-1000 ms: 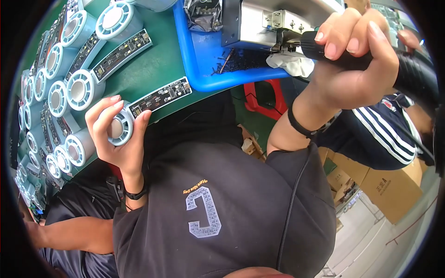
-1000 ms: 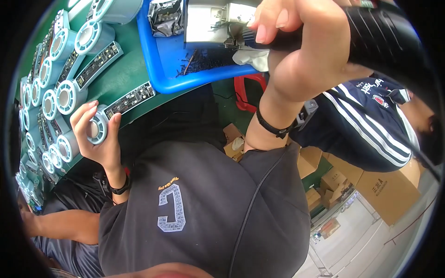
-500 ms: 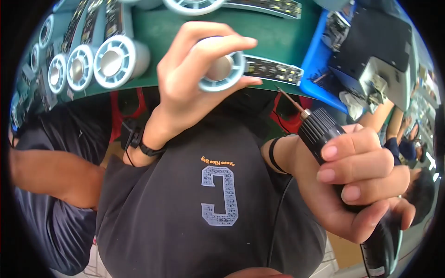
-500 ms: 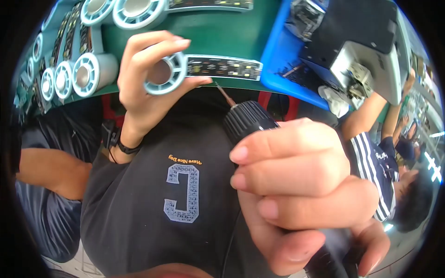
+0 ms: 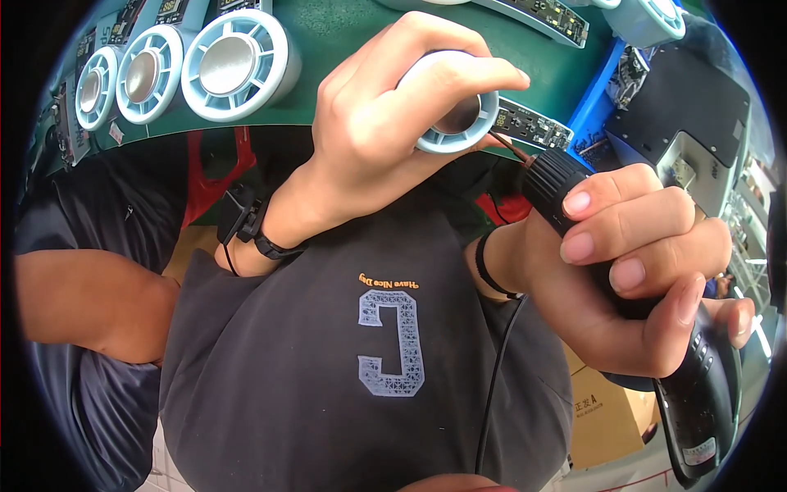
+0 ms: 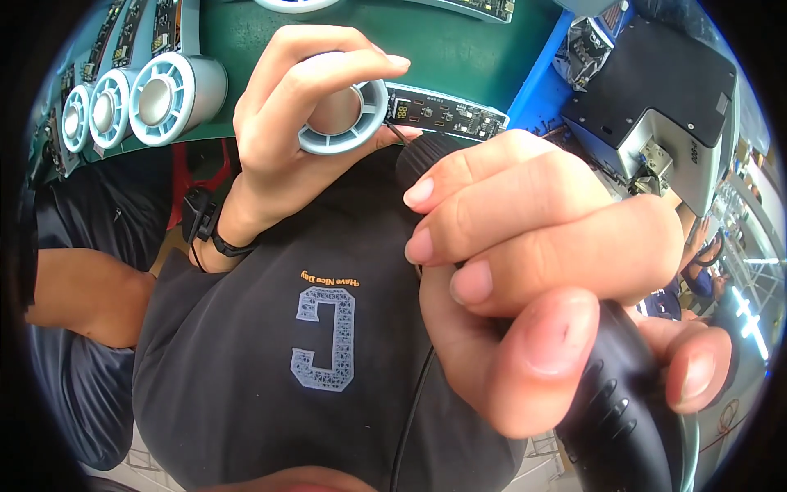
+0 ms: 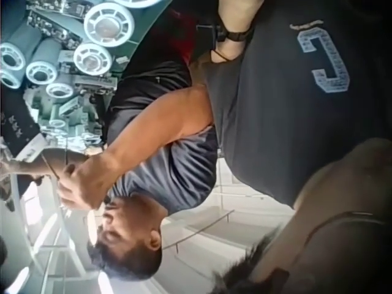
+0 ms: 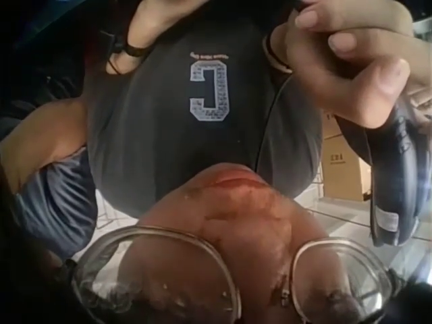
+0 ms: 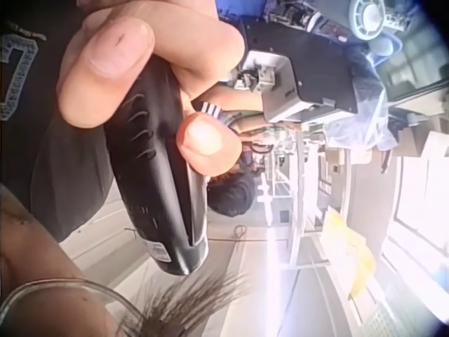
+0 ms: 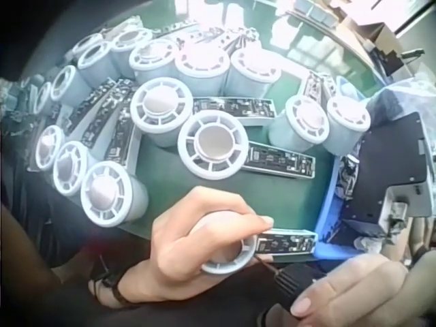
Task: Assembling components onto a circuit board using an electric screwdriver.
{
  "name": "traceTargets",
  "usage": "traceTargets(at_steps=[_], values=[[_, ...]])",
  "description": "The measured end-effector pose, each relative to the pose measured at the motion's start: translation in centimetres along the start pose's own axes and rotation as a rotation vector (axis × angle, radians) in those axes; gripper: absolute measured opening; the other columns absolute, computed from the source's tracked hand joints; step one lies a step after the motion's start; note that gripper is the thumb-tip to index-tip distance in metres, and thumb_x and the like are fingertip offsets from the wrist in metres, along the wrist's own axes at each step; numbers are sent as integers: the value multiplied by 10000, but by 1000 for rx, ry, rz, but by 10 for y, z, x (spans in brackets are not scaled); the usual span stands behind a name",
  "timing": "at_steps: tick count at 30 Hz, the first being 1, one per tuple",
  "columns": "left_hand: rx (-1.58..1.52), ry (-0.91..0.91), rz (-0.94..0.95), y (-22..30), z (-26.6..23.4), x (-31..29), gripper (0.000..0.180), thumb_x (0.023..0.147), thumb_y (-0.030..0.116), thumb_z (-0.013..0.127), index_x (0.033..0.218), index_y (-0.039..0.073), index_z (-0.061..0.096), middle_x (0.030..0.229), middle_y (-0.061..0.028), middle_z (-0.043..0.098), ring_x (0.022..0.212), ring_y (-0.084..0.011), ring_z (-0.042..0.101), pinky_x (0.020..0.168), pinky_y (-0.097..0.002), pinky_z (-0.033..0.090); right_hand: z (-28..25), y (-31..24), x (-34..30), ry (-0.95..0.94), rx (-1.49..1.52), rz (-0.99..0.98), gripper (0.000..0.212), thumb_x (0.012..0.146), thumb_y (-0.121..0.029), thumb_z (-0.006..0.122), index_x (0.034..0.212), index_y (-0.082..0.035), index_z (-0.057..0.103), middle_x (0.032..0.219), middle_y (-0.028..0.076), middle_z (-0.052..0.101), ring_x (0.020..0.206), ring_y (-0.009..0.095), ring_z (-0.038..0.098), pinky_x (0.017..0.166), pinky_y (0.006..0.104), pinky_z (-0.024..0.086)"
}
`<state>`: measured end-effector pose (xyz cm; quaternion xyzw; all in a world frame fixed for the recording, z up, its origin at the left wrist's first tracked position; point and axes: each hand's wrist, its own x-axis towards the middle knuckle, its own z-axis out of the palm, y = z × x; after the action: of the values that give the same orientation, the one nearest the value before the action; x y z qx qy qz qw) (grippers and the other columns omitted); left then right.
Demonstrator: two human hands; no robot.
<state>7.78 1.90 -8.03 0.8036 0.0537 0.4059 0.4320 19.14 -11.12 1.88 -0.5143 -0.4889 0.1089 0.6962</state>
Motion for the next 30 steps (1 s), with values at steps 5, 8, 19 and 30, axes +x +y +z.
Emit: traceTargets(at_steps=[5, 8, 19, 30], values=[[-23, 3, -29, 3, 0, -1, 545, 617, 28, 918, 1130, 47, 736, 1053, -116, 656, 879, -234, 675, 703, -322, 556, 0, 3, 0, -56, 60, 6, 308, 947, -127, 441, 1245, -158, 510, 747, 77, 446, 437, 183, 423, 427, 383, 458], [-36, 8, -62, 6, -1, -2, 544, 611, -1, 899, 1129, 49, 740, 1046, -113, 653, 876, -235, 671, 700, -327, 551, 1, 2, 1, -91, 37, 28, 328, 941, -107, 442, 1257, -178, 487, 738, 81, 452, 438, 188, 431, 431, 385, 467], [269, -1, -69, 33, 3, 3, 380, 664, 125, 854, 1025, 129, 737, 1037, -15, 658, 1000, -233, 654, 784, -379, 534, 13, -8, -5, -72, -3, -34, 373, 926, -62, 445, 1268, -210, 426, 703, 88, 464, 439, 196, 448, 447, 381, 492], [803, -342, 204, 55, -31, 60, 192, 741, 155, 783, 899, 92, 695, 1208, -74, 643, 1174, -280, 571, 1081, -520, 341, -16, -91, -29, 755, 245, -446, 273, 892, -98, 495, 1165, -103, 501, 671, 29, 436, 424, 155, 441, 433, 335, 450]])
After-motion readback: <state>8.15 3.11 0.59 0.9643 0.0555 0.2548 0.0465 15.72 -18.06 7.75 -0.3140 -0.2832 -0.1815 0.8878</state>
